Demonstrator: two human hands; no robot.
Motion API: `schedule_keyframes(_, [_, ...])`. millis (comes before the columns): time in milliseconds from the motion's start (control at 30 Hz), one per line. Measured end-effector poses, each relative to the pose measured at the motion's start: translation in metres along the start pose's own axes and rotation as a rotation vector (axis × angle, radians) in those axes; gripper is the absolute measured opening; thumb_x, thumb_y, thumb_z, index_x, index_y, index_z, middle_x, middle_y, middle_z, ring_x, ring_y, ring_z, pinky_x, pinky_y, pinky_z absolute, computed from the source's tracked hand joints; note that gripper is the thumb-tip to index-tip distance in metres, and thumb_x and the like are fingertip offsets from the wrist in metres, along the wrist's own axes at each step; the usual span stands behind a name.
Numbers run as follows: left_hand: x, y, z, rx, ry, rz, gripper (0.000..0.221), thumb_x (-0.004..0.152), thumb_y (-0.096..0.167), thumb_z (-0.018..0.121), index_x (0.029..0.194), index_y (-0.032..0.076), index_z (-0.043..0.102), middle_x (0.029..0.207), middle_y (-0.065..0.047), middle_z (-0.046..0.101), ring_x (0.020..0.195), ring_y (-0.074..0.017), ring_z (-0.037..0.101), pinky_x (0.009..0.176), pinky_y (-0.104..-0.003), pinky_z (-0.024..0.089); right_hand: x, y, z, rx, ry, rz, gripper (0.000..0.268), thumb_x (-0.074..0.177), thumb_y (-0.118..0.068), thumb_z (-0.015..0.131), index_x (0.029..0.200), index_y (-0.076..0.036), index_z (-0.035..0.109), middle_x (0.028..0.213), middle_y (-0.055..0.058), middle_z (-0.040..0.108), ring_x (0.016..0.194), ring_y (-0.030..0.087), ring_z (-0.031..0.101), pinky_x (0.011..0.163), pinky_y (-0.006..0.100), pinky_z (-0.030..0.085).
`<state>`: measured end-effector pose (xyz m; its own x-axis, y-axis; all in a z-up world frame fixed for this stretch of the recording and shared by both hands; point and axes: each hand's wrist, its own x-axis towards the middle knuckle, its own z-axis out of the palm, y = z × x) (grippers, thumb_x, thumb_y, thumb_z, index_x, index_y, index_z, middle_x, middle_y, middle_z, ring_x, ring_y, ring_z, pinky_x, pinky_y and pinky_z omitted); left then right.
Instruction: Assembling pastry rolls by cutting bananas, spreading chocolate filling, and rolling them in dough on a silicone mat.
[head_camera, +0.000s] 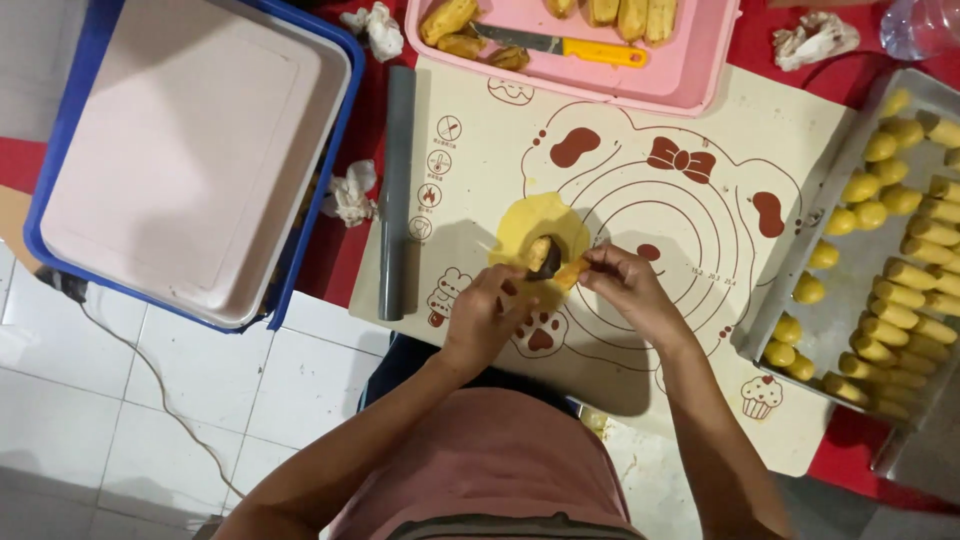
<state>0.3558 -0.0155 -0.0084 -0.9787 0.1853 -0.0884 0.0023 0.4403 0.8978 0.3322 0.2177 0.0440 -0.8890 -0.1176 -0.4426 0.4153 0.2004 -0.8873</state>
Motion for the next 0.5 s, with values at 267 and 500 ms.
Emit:
schedule_keyframes(267, [0.025, 0.009, 0.002, 0.348, 0.048, 0.288, 0.079, 0.062, 0.021, 0.097, 0.129, 0.008, 0.056, 0.104, -0.015, 0.057, 0.087, -0.0341, 0.064, 0.074, -0.041, 0.057, 0.02, -0.006, 0.005, -0.136, -0.063, 0.026, 0.026, 0.091, -0.01, 0.074, 0.11, 0.007, 0.067, 0.106, 0.022, 0.066, 0.106, 0.032, 0.063, 0.095, 0.049, 0.052])
schedule_keyframes(500, [0.048, 0.012, 0.002, 0.525, 0.002, 0.438, 0.086, 0.055, 0.033, 0.1, 0.124, 0.007, 0.055, 0.111, -0.015, 0.054, 0.091, -0.0329, 0.062, 0.075, -0.04, 0.053, 0.027, 0.003, 0.002, -0.182, -0.038, 0.026, 0.024, 0.091, -0.012, 0.075, 0.11, 0.002, 0.069, 0.104, 0.018, 0.067, 0.098, 0.024, 0.062, 0.085, 0.042, 0.055])
